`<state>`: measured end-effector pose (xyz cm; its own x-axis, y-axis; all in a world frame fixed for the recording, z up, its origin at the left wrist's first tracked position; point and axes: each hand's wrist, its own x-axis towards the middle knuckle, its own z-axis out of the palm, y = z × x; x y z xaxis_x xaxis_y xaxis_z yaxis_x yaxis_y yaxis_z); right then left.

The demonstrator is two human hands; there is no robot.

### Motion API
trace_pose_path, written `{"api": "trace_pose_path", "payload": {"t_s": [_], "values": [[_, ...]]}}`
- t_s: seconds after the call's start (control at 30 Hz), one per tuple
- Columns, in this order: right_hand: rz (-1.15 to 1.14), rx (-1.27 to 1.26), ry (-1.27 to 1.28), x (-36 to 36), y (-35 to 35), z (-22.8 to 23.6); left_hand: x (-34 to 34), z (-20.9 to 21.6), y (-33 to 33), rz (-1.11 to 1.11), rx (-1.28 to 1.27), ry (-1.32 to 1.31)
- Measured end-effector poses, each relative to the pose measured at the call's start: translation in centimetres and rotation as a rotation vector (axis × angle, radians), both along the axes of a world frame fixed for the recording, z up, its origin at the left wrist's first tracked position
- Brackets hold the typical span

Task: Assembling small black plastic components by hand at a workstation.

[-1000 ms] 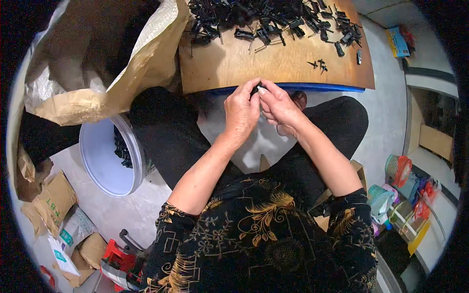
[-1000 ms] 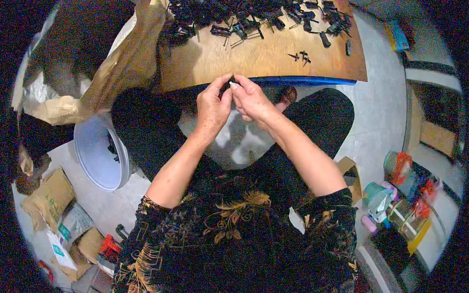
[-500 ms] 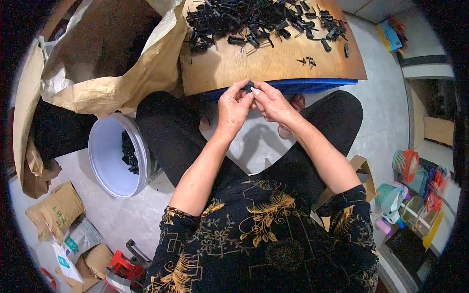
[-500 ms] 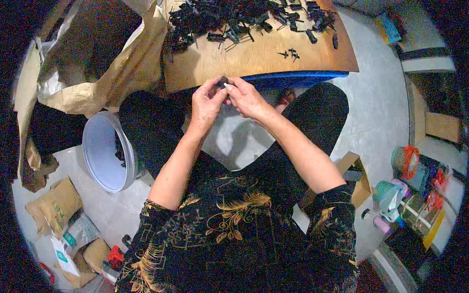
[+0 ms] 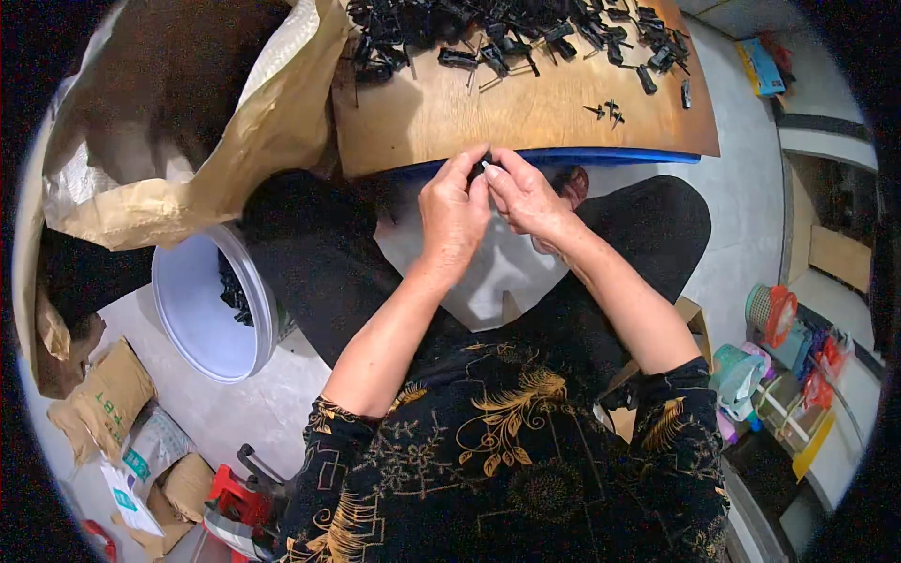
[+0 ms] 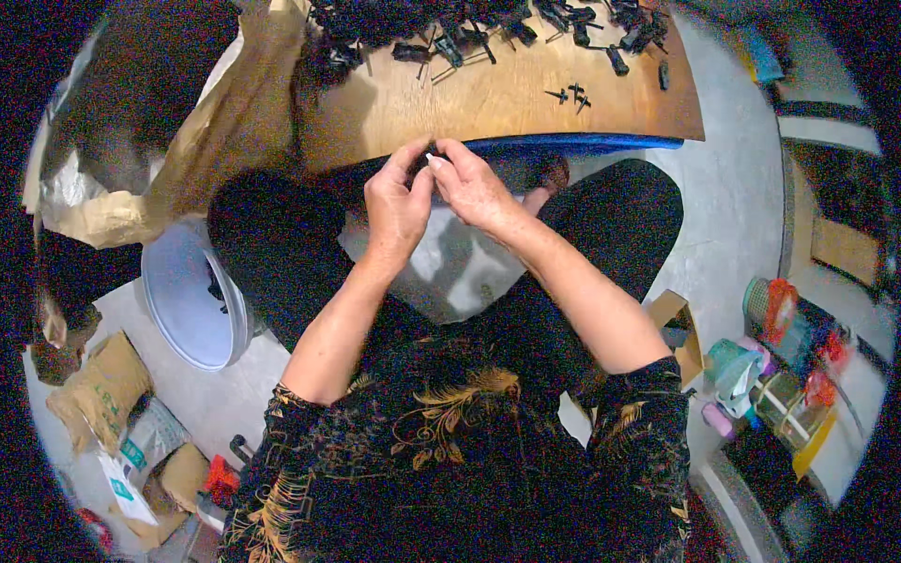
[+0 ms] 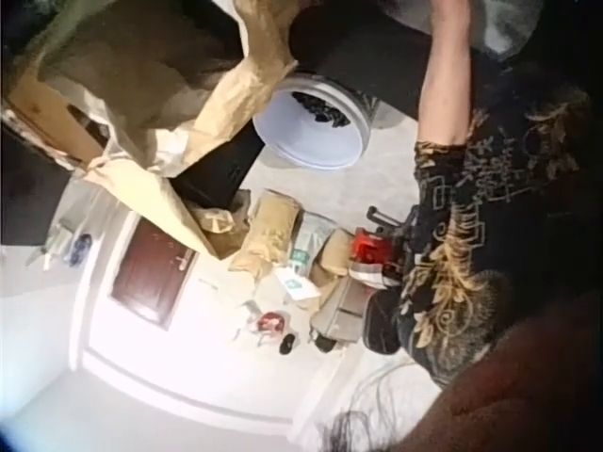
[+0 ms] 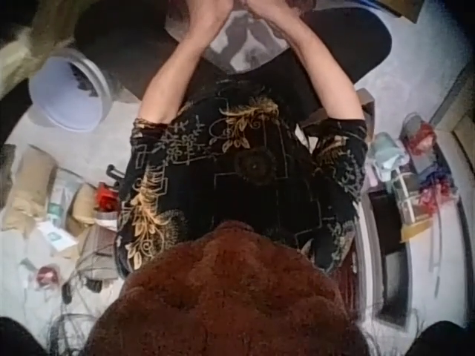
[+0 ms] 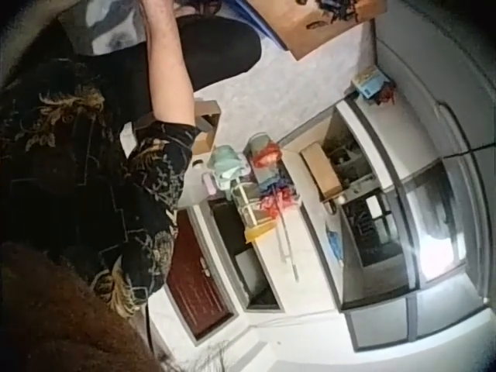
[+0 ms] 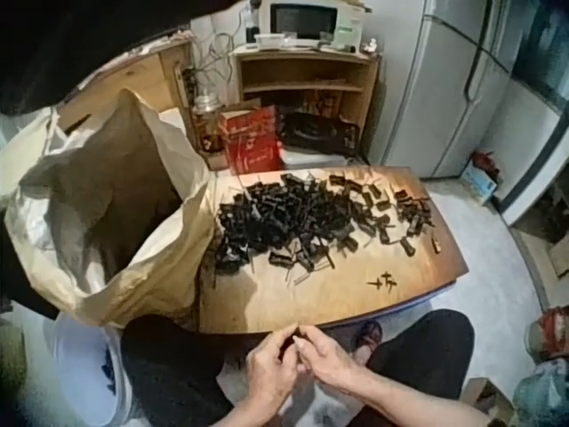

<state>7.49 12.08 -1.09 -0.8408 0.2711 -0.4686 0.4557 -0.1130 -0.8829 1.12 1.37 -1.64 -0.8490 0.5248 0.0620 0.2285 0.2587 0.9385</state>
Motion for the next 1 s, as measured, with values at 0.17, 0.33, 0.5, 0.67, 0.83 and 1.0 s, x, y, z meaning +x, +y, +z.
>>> {"api": "trace_pose_path", "payload": {"t_s": [0.17, 0.33, 0.5, 0.67, 0.83, 1.0], "values": [[-0.007, 0.132, 0.025, -0.6, -0.3, -2.1, -0.2, -0.7, 0.3, 0.013, -0.119, 0.164], [0.033, 0.3, 0.208, -0.9, 0.0, -2.9, -0.6, -0.3, 0.3, -0.06, -0.191, 0.082], [0.049, 0.335, 0.214, 0.1, 0.8, 0.0, -1.1, 0.7, -0.3, -0.068, 0.274, -0.442], [-0.001, 0.365, 0.216, 1.5, 1.6, 0.9, -1.9, 2.2, -1.1, -0.117, 0.369, -0.741], [0.0, -0.072, 0.304, 2.1, 1.8, 2.5, -2.1, 2.0, -2.0, -0.191, 0.513, -0.917], [-0.032, -0.173, 0.318, 2.5, 1.9, 2.6, -1.3, 2.4, -2.1, -0.311, 0.393, -0.945]]}}
